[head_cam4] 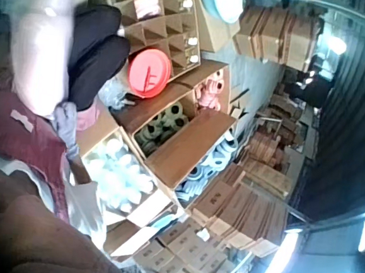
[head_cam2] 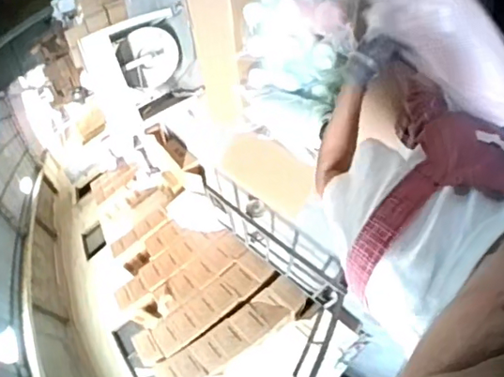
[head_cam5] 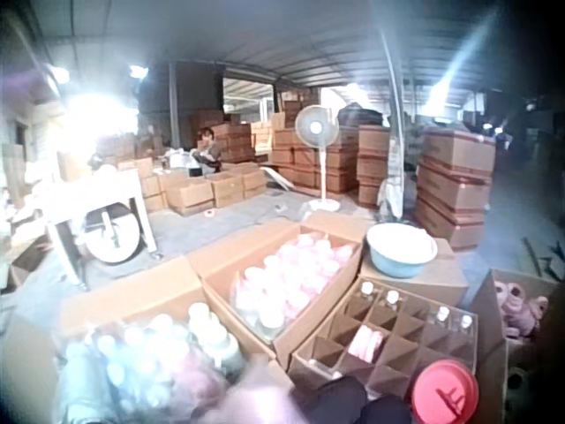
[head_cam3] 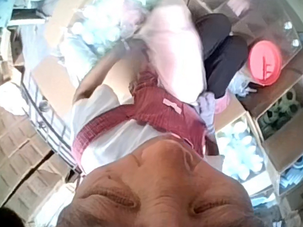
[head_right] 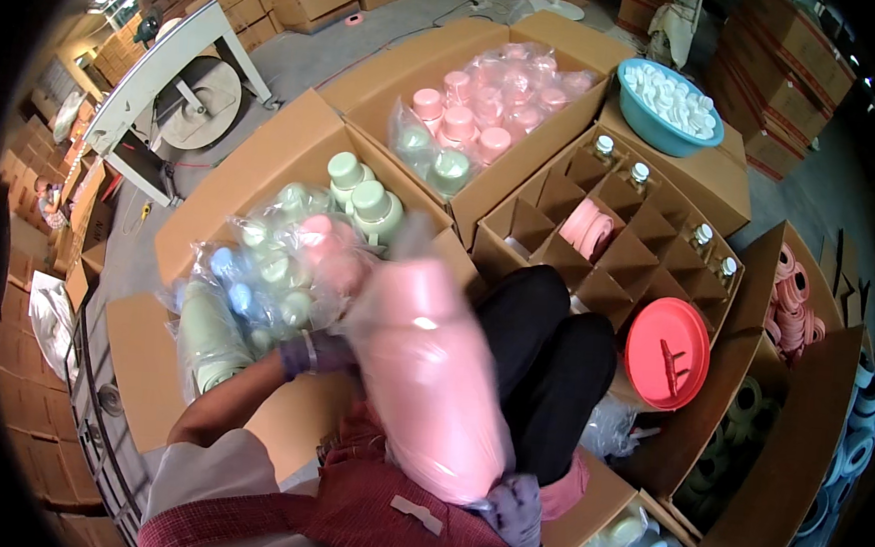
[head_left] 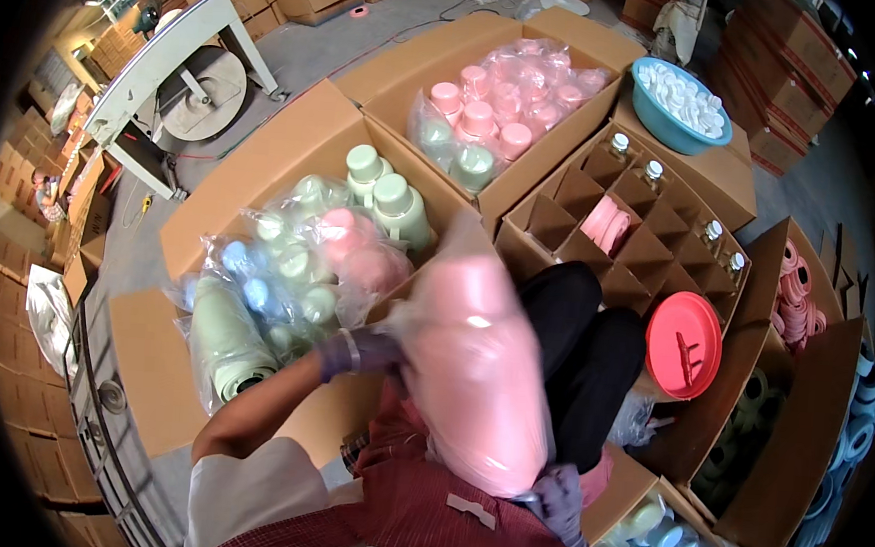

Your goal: The person assembles thermos bottles by inserting stainless steel inner liners into colored outer shells, screwing on lids, and placing the completed units into plastic bags. They repeat this process for multiple pink and light green bottles, handling each component by hand.

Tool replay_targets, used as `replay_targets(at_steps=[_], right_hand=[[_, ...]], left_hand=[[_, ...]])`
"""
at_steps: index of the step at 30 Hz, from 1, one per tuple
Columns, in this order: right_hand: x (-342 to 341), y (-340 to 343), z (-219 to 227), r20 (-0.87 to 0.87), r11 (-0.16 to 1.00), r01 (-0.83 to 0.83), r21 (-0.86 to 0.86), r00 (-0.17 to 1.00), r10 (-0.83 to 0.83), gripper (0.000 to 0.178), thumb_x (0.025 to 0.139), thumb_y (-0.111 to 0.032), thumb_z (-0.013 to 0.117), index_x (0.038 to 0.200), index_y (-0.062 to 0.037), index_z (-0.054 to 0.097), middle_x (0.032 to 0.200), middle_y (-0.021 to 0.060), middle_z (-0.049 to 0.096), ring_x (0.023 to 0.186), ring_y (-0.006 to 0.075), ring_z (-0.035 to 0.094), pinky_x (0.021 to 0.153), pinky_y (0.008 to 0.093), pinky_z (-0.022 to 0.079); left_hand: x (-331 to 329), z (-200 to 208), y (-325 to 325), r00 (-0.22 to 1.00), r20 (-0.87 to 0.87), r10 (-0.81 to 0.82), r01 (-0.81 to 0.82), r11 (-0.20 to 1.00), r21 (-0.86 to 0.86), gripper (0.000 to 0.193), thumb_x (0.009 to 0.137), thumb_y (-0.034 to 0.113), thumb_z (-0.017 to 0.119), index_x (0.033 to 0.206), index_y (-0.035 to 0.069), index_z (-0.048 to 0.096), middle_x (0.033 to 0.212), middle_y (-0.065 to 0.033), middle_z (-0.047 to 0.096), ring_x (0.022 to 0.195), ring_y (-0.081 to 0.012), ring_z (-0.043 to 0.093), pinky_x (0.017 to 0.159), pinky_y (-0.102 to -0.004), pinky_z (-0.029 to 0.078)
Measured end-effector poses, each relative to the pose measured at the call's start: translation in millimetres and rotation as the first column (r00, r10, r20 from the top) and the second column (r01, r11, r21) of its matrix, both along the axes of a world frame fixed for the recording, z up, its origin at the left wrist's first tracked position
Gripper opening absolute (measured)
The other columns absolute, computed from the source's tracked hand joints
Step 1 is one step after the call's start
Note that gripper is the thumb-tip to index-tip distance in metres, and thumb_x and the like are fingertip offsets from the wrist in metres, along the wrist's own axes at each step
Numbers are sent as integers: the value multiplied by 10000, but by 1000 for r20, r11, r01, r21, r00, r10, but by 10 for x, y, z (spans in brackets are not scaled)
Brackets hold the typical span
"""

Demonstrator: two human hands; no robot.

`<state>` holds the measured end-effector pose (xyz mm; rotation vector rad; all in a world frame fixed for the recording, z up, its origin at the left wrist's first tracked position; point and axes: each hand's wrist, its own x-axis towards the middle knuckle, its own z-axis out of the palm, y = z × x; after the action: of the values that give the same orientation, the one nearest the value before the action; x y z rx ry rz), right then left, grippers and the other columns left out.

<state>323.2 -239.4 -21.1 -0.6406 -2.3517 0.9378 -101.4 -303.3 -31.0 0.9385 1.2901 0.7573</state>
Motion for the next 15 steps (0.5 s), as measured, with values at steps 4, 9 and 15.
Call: replay_targets(at_steps=[4,9,15], right_hand=[[-1173,814,805,-261,985,-60,-159,965,17,98,832,-80,618,816,-14,546,1029,188,578,945,317,565,824,396,465],[-2739,2061,568,-210,937,-16,349,973,94,177,873,-135,589,1000,-19,631,1096,166,589,1000,373,551,875,459,459],[-2718,2299,309,-22,974,-128,185,991,134,238,892,-188,603,1094,-66,636,1068,170,599,1013,378,568,900,437,468]], left_hand=[[150,-26,-519,374,819,435,-520,830,-204,356,980,174,504,1274,-24,533,1230,-109,621,1090,-223,617,935,-375,522],[-124,-115,39,54,721,690,-920,316,-234,287,941,198,516,1154,13,565,1093,-126,630,933,-246,637,783,-353,549],[-564,-690,733,128,144,981,-972,95,213,256,924,278,561,1026,45,596,841,-89,623,704,-248,608,667,-378,546]])
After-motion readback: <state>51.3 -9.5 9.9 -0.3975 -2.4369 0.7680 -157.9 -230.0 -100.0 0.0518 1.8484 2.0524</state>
